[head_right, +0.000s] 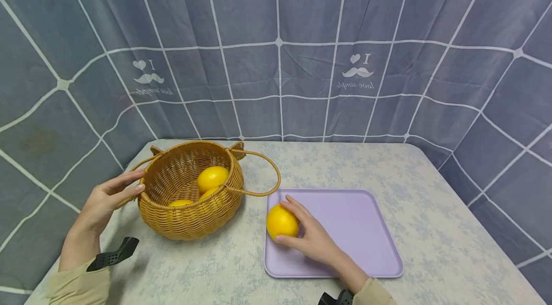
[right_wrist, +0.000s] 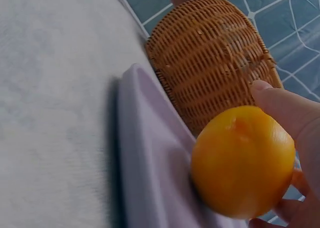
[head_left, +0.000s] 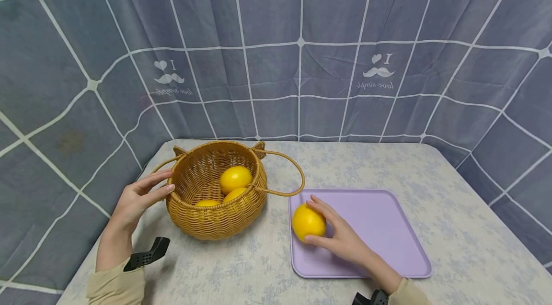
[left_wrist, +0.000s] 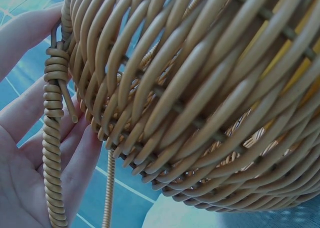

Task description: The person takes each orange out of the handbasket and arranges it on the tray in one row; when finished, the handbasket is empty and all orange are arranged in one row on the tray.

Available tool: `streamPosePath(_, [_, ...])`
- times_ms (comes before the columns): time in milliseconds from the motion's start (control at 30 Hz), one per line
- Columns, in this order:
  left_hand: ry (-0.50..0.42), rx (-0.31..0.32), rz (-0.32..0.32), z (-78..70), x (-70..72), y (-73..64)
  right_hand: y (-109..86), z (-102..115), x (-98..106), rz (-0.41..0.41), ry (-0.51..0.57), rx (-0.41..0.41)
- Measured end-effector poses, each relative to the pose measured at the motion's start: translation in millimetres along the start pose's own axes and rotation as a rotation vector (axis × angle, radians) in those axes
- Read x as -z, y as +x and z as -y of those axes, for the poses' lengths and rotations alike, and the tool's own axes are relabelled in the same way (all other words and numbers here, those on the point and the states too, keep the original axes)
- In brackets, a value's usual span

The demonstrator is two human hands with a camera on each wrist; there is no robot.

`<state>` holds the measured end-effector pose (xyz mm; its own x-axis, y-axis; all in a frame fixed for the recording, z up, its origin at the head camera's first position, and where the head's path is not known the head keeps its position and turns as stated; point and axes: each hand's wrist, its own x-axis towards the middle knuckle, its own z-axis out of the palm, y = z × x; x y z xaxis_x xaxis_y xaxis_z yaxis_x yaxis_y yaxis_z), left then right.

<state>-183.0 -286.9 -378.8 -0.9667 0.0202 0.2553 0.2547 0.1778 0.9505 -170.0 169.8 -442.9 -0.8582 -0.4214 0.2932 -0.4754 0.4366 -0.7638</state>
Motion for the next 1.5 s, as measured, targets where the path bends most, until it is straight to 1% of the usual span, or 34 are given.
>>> streamPosePath(167, [0.014,0.014,-0.005,-0.3,-0.9,0.5,4.5,5,6,0.012,0.034,-0.013])
streamPosePath(300, [0.029,0.026,-0.009,-0.5,-1.1,0.3,7.2,8,9,0.017,0.017,-0.012])
streamPosePath(567, [0.089,0.028,-0.005,-0.3,0.3,0.3,10.2,13,14,-0.007,-0.011,-0.017])
streamPosePath(800, [0.070,0.029,-0.008,0.1,0.2,0.2,13.9,16,20,-0.019,0.012,-0.012])
streamPosePath(1000, [0.076,0.029,-0.009,-0.5,-0.4,0.0,19.4,23,24,-0.015,0.005,0.009])
streamPosePath(1200, [0.078,0.029,-0.010,-0.2,-0.2,-0.2,31.8,33,30,-0.013,0.064,0.093])
streamPosePath(1400, [0.025,0.016,-0.012,0.9,-0.2,0.4,52.0,49,36,-0.003,0.130,0.124])
streamPosePath(1500, [0.011,0.015,-0.011,1.4,-0.6,0.7,64.4,59,38,0.004,0.150,0.154])
